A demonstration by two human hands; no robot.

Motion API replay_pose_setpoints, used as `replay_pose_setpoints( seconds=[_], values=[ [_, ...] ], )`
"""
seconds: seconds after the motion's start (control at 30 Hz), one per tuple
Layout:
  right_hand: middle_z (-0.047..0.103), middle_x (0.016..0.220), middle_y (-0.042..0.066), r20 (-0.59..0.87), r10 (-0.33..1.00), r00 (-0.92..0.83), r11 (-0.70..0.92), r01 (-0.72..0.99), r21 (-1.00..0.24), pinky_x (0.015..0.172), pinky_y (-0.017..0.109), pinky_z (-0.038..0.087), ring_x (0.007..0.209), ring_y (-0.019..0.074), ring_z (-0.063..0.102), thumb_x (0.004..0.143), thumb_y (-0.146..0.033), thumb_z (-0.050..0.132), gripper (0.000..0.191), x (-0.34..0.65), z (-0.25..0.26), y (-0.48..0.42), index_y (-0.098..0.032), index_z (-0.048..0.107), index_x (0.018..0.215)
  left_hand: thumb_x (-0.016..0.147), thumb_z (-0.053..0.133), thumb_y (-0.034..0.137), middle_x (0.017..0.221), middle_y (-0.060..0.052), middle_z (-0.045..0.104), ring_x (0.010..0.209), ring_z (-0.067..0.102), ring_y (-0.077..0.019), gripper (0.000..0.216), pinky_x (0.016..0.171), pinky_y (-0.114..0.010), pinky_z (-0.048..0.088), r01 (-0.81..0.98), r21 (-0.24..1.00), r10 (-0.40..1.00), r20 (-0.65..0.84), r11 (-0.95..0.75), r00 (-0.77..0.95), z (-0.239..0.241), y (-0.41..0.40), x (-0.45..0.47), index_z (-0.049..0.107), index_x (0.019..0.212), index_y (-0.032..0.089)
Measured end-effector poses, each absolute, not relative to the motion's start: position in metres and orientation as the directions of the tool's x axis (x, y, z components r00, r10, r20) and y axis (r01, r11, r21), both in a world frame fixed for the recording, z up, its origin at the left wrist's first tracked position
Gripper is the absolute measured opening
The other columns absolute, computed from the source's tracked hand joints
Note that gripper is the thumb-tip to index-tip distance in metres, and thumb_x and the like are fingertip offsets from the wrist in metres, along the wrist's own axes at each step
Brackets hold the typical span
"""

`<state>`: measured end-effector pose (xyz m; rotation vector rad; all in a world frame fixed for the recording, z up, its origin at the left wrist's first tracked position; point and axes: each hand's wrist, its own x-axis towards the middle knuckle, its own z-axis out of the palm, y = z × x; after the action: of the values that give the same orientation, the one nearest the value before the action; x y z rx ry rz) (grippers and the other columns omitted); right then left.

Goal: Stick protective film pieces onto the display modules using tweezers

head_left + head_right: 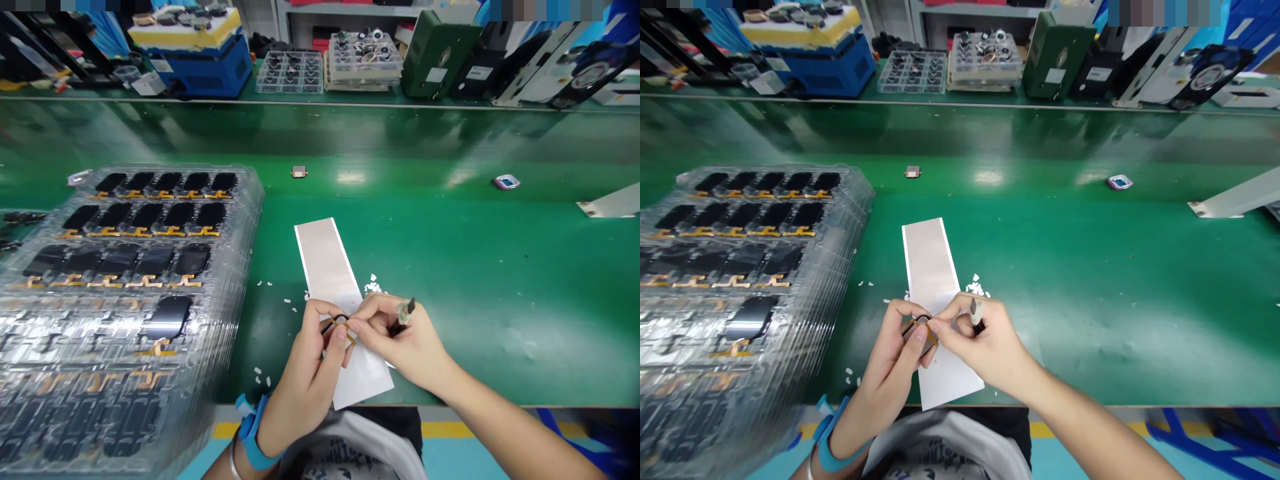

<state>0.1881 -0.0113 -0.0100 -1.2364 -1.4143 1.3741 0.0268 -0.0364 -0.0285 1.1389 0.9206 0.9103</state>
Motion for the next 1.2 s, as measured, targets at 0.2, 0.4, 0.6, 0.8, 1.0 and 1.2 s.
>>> replay_pose_setpoints(
  seconds=[0.2, 0.4, 0.6, 0.8, 1.0, 1.2],
  values=[
    [0.032, 0.052, -0.008, -0.113, 0.967, -0.227, -0.088, 0.118, -0.989, 0.045, 0.023, 0.022, 0.046, 0.0068, 0.026, 0.084, -0.037, 0.066, 0.025, 0.189, -0.011, -0.011, -0.016, 0.065, 0.072, 0.103, 0.043, 0.037, 0.082, 0.001, 0.049, 0.068, 0.044, -0.0105, 0.016, 0.060, -0.022, 0.036, -0.071, 0.983, 0.928, -0.135, 0.170, 0.346, -0.030, -0.035, 0.025, 0.037, 0.104, 0.022],
    [0.041, 0.056, -0.004, -0.083, 0.974, -0.211, -0.063, 0.103, -0.993, 0.049, 0.025, 0.028, 0.051, 0.0092, 0.033, 0.087, -0.039, 0.064, 0.027, 0.195, -0.008, -0.006, -0.017, 0.065, 0.072, 0.102, 0.044, 0.037, 0.084, 0.000, 0.053, 0.072, 0.049, -0.0119, 0.016, 0.062, -0.023, 0.038, -0.036, 0.986, 0.924, -0.142, 0.165, 0.356, -0.028, -0.034, 0.026, 0.037, 0.103, 0.023],
    [0.054, 0.080, 0.003, 0.224, 0.971, 0.088, 0.224, 0.008, -0.975, 0.073, 0.030, 0.044, 0.079, 0.0157, 0.053, 0.100, -0.047, 0.040, 0.045, 0.220, -0.001, 0.010, -0.022, 0.065, 0.073, 0.105, 0.037, 0.030, 0.106, -0.002, 0.061, 0.097, 0.058, -0.0146, 0.010, 0.085, -0.029, 0.043, 0.242, 0.970, 0.969, -0.058, -0.003, 0.241, -0.021, -0.034, 0.017, 0.044, 0.109, 0.025],
    [0.058, 0.086, 0.002, 0.048, 0.999, 0.020, 0.046, 0.111, -0.993, 0.068, 0.029, 0.052, 0.069, 0.0123, 0.062, 0.094, -0.041, 0.058, 0.025, 0.215, -0.011, 0.013, -0.019, 0.061, 0.083, 0.102, 0.038, 0.021, 0.140, -0.006, 0.051, 0.136, 0.040, -0.0204, 0.024, 0.108, -0.041, 0.036, 0.506, 0.829, 0.906, 0.001, -0.237, 0.423, -0.013, -0.042, 0.007, 0.042, 0.125, 0.026],
    [0.064, 0.081, 0.002, -0.056, 0.998, -0.036, -0.051, 0.142, -0.989, 0.070, 0.031, 0.058, 0.072, 0.0162, 0.070, 0.086, -0.035, 0.067, 0.021, 0.193, -0.029, 0.015, -0.019, 0.055, 0.092, 0.102, 0.037, 0.023, 0.141, -0.009, 0.050, 0.133, 0.043, -0.0242, 0.022, 0.105, -0.046, 0.041, 0.607, 0.759, 0.934, 0.004, -0.236, 0.358, -0.017, -0.039, 0.004, 0.040, 0.123, 0.024],
    [0.066, 0.079, 0.003, -0.079, 0.997, -0.019, -0.076, 0.114, -0.991, 0.068, 0.031, 0.060, 0.070, 0.0170, 0.071, 0.086, -0.039, 0.068, 0.025, 0.186, -0.031, 0.016, -0.018, 0.055, 0.090, 0.102, 0.035, 0.025, 0.122, -0.011, 0.058, 0.115, 0.056, -0.0263, 0.017, 0.093, -0.046, 0.047, 0.592, 0.784, 0.953, -0.001, -0.188, 0.304, -0.018, -0.029, 0.004, 0.043, 0.118, 0.022]
  ],
)
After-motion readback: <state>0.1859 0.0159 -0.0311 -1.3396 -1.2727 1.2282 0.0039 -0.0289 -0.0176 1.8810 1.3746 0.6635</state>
